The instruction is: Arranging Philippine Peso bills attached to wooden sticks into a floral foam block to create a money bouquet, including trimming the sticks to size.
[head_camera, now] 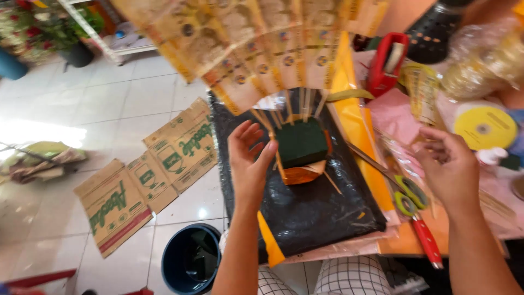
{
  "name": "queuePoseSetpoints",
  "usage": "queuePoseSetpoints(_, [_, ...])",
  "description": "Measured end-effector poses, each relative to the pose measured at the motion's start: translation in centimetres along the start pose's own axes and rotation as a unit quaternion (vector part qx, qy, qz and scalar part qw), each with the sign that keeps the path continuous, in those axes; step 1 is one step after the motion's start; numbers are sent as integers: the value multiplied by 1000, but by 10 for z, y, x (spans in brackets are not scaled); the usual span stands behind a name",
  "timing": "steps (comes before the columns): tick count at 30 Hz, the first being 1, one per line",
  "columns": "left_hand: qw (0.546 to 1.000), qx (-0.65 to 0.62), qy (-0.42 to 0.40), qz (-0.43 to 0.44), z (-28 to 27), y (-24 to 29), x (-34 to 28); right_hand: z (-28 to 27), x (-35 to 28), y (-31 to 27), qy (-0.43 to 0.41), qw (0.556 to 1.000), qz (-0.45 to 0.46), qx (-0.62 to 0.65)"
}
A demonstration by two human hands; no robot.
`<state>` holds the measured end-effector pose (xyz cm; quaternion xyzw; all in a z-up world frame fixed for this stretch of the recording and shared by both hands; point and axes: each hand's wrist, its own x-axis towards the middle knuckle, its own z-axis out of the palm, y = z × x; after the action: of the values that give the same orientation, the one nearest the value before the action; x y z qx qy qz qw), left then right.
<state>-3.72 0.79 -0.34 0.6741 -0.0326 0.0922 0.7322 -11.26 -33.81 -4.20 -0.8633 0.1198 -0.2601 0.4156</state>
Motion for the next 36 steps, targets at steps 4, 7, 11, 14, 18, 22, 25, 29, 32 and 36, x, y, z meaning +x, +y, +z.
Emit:
queuePoseSetpoints(4, [994, 5, -104, 31, -8, -34, -10, -36, 10, 76, 86, 994, 40, -46])
queuePoseSetpoints(7, [988, 43, -150, 10, 0, -37, -13, -52, 17, 76, 208, 960, 127, 138])
queuePoseSetpoints(11, [985, 87, -136, -66, 7, -40, -11, -43, 30, 83, 13, 966, 223, -133])
queuePoseSetpoints(14, [991, 67, -102, -63, 10, -50, -9, -18, 40, 126, -132, 903, 206, -352])
queuePoseSetpoints(18, [994, 1, -89, -65, 7, -65, -5, 12, 43, 182, -155, 875, 153, -432])
queuePoseSetpoints(22, [989, 68, -127, -44, 4, -36, -9, 11, 44, 151, -176, 869, 247, -391])
queuePoseSetpoints(25, [987, 81, -127, -54, 5, -36, -11, 9, 42, 158, -143, 865, 285, -386])
queuePoseSetpoints(29, [988, 87, -123, -38, 4, -35, -20, 10, 43, 163, -175, 847, 309, -397])
queuePoseSetpoints(32, [989, 88, -113, -36, -2, -39, -27, 10, 42, 164, -182, 841, 311, -404])
queuePoseSetpoints(36, [991, 103, -71, -50, -8, -38, -38, 5, 32, 163, -129, 900, 252, -330])
